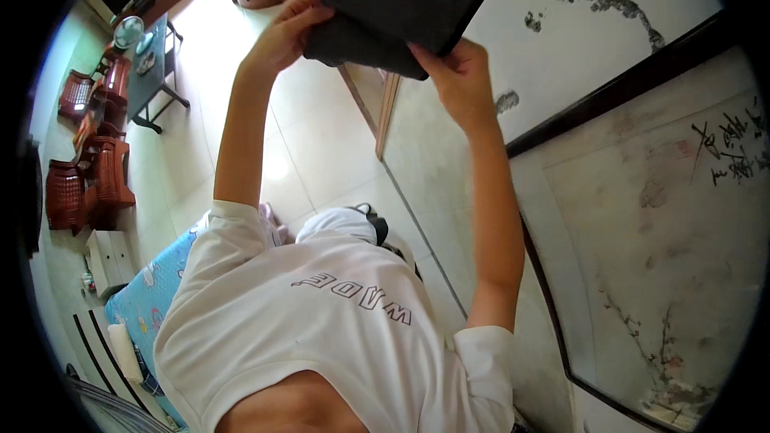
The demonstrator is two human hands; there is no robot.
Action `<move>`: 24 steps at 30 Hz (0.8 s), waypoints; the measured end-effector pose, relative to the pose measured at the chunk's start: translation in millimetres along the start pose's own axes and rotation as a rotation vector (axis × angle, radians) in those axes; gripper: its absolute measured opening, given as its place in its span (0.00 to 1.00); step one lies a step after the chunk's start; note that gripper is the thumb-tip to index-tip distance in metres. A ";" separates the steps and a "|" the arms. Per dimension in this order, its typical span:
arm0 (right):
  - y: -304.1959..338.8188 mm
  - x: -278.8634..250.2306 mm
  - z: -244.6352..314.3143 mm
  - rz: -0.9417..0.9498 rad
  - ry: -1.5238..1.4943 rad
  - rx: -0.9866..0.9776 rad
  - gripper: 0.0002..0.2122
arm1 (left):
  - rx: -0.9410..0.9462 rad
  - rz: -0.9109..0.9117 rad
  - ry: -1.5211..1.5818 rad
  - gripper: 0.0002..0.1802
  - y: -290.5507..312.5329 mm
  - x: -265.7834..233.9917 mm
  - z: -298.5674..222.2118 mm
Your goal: The person wipes the top and side edges of a wooden door frame with a yellow cloth. They then clean the glass surface and the wooden frame of a large wall-mounted picture using the cloth.
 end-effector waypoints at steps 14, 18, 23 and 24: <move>-85.3 7.9 103.6 0.087 -0.093 -0.192 0.12 | 0.086 -0.324 -0.024 0.16 -51.5 15.6 -74.8; -96.1 1.8 78.3 0.139 -0.117 0.047 0.10 | 0.057 -0.222 -0.140 0.17 -56.7 17.7 -78.8; -98.7 -14.6 53.9 -0.013 -0.190 0.137 0.15 | 0.064 -0.282 -0.290 0.18 -45.7 32.7 -88.7; -95.1 -12.6 55.0 -0.047 -0.257 0.152 0.16 | 0.065 -0.320 -0.228 0.18 -44.8 31.8 -87.1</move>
Point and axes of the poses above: each hand's wrist, its own y-axis away from the middle knuckle, its own x-axis out of the palm, z = x × y, the point moved 10 cm from there along -y, towards the middle knuckle, and after that the axes turned 11 degrees about -z, right-handed, at the moved point
